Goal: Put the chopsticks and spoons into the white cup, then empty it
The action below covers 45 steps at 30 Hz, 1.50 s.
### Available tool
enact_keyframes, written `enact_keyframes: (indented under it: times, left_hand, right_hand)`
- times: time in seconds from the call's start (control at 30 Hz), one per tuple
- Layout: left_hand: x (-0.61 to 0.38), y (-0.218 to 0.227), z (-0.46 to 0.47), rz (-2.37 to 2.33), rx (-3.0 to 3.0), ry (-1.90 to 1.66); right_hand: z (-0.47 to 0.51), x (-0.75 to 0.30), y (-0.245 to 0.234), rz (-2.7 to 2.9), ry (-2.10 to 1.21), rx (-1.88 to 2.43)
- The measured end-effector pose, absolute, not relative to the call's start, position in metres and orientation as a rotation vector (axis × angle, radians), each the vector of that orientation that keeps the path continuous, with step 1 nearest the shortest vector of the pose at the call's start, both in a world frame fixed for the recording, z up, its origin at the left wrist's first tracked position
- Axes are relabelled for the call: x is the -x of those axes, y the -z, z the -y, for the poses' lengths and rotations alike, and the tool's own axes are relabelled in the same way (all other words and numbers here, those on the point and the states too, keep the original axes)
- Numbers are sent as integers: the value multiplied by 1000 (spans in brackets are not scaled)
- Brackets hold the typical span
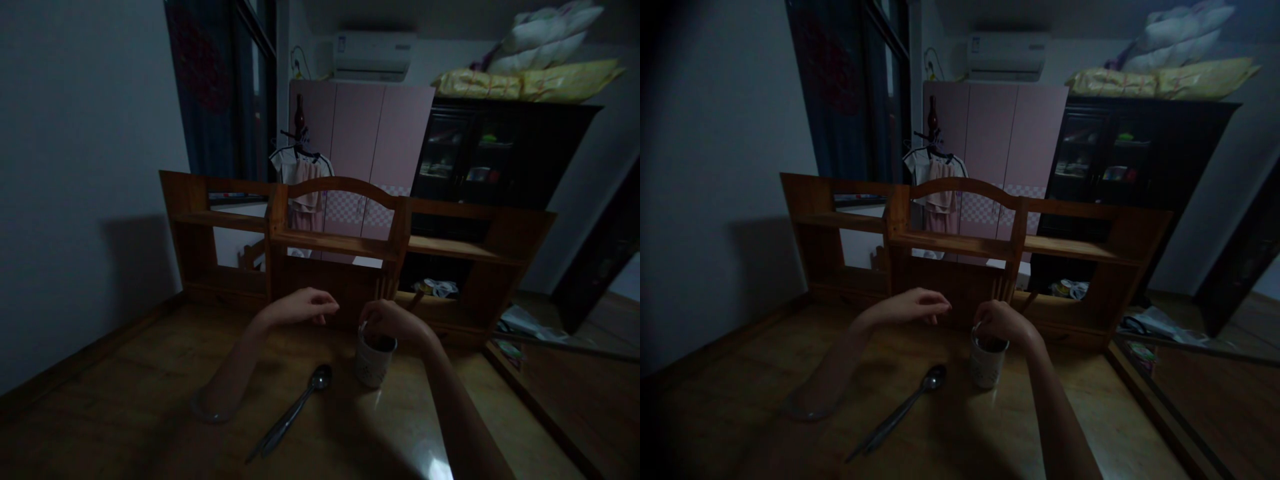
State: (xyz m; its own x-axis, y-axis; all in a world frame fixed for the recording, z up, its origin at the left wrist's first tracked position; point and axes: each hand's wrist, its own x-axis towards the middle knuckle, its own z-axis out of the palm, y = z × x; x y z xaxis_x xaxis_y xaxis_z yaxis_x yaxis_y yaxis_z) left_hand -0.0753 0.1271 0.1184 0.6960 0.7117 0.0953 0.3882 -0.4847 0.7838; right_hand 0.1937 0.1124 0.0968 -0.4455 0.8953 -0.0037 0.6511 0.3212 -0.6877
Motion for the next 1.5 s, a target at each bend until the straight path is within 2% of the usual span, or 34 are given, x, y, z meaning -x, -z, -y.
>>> enact_keyframes:
  times: [0.23, 0.47, 0.73, 1.0, 1.3, 1.5]
  left_hand:
    - [59, -70, -148, -1034, -2326, 130]
    - [31, -36, -150, -1134, -2270, 475]
    - [24, -16, -155, -1220, -2257, 441]
    - [31, -23, -158, -1155, -2118, 415]
    - [49, -41, -161, -1275, -2005, -15]
    - [57, -97, -139, -999, -1925, -405]
  right_hand:
    - [-112, -195, -95, 2190, -878, 1398]
    - [-105, -199, -101, 2171, -885, 1399]
    - [-78, -198, -130, 2069, -848, 1293]
    - [-60, -200, -150, 2039, -707, 1234]
    - [-58, -197, -157, 2050, -557, 1152]
    - [-51, -188, -164, 2062, -672, 1079]
